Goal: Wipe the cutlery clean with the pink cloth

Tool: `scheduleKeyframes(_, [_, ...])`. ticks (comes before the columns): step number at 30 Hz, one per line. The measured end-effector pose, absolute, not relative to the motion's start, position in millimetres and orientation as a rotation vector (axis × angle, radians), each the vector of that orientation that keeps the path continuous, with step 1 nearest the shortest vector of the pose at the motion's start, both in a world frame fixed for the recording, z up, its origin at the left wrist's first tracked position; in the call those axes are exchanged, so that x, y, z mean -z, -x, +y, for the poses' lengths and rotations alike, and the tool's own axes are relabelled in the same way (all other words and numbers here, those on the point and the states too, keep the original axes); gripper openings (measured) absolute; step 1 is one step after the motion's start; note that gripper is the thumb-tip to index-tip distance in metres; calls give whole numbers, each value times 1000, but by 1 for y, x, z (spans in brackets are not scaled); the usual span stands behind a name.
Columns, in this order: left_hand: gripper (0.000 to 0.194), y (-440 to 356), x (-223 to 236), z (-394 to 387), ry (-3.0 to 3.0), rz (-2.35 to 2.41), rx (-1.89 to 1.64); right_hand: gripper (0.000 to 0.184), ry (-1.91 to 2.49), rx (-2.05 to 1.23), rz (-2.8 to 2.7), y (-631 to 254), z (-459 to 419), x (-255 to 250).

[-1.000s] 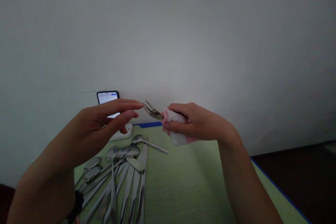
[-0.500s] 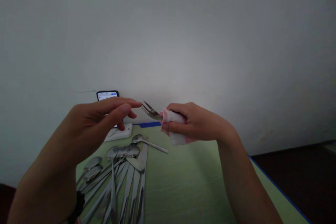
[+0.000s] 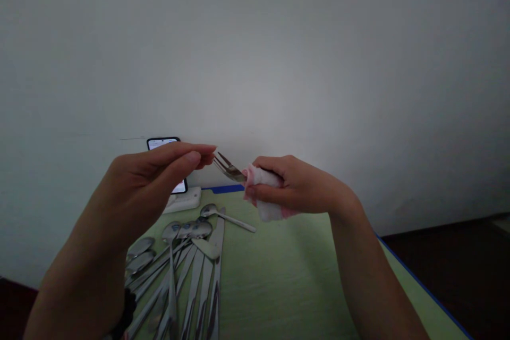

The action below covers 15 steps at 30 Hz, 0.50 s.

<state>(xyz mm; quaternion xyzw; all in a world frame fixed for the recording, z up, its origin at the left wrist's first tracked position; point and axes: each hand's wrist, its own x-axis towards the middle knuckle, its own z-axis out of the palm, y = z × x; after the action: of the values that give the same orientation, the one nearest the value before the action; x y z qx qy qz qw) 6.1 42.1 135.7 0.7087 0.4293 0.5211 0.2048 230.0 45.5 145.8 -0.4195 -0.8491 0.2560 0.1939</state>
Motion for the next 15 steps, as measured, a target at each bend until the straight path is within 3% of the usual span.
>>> scheduleKeyframes(15, [19, -4, -138, 42, -2059, 1232, -1372, 29, 1168, -762, -2358, -230, 46, -144])
